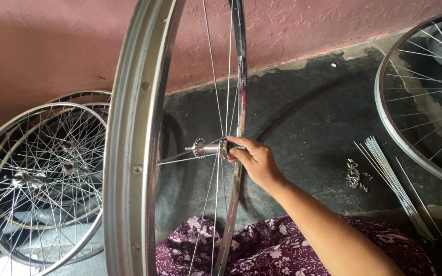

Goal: The person inserts bicycle spokes into the hub and rim of a wheel, threading them through the holes and securing them by hand. The person works on one wheel at a time, adding spokes progressively.

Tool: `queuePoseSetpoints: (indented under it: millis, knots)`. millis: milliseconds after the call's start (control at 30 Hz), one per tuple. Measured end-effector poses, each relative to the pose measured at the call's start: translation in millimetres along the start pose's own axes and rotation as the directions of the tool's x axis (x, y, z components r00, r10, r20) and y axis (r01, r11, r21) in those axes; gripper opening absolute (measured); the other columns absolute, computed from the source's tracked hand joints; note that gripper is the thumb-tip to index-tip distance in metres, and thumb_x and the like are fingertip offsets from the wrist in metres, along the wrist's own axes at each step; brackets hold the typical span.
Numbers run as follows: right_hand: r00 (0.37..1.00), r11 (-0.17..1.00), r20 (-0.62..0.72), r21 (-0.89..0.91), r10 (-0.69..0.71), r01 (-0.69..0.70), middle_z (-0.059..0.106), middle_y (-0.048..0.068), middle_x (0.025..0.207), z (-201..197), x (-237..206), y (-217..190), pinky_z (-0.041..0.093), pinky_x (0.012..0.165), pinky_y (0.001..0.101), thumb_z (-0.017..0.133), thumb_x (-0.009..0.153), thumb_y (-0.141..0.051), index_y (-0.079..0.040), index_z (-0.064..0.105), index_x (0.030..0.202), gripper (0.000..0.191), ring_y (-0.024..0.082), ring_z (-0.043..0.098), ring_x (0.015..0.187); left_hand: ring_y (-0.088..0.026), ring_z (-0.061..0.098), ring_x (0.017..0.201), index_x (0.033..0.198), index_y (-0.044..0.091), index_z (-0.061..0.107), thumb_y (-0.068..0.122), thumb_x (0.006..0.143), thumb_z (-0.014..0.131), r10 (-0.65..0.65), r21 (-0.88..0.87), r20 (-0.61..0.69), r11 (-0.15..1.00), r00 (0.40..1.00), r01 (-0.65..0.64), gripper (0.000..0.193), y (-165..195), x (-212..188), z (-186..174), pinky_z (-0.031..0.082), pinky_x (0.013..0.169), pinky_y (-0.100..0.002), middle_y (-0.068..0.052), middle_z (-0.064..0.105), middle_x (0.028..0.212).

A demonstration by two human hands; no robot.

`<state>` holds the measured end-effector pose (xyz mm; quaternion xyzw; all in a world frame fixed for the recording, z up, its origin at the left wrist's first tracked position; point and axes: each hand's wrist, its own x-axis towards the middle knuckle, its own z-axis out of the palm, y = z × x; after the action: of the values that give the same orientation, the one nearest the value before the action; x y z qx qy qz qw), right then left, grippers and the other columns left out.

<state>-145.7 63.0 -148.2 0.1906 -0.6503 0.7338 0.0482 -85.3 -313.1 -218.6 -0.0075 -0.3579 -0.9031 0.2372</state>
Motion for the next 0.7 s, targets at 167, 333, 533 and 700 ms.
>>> queuePoseSetpoints:
  millis: [167,333,533,700]
  knots:
    - [1.0,1.0,0.015,-0.01,-0.019,0.02,0.077,0.011,0.107,0.0,0.3,0.9,0.066,0.082,0.0279,0.063,0.099,-0.007,-0.006,0.065,0.134,0.035,0.015,0.077,0.091,-0.029,0.059,0.13,0.145,0.007,0.054,0.034,0.104,0.059,0.029,0.027,0.041,0.999,0.999,-0.03,0.048,3.3,-0.2,6.5,0.048,0.11,-0.043,-0.015,0.058,0.143]
    - [1.0,1.0,0.017,-0.002,-0.018,0.018,0.078,0.01,0.108,1.1,0.4,2.0,0.066,0.081,0.0276,0.064,0.099,-0.007,-0.006,0.065,0.134,0.035,0.015,0.077,0.091,-0.028,0.06,0.129,0.145,0.009,0.055,0.033,0.105,0.06,0.043,0.037,0.075,0.998,0.996,-0.046,0.047,4.1,2.0,18.9,0.049,0.11,-0.044,-0.014,0.06,0.142]
    - [1.0,1.0,0.017,-0.002,-0.024,0.024,0.078,0.01,0.106,1.7,1.1,3.4,0.066,0.081,0.0276,0.064,0.099,-0.006,-0.006,0.065,0.134,0.035,0.015,0.077,0.09,-0.028,0.062,0.128,0.145,0.01,0.056,0.033,0.105,0.061,0.045,0.058,0.113,0.997,0.993,-0.052,0.046,8.4,6.6,30.0,0.05,0.109,-0.044,-0.012,0.063,0.14]
    - [1.0,1.0,0.016,0.01,-0.017,0.017,0.078,0.01,0.106,2.0,1.6,3.6,0.066,0.081,0.0277,0.063,0.099,-0.005,-0.005,0.065,0.134,0.035,0.014,0.077,0.09,-0.026,0.063,0.125,0.144,0.01,0.058,0.033,0.105,0.062,0.023,0.06,0.086,0.998,0.996,-0.028,0.045,-10.4,19.4,12.0,0.051,0.108,-0.044,-0.012,0.065,0.138]
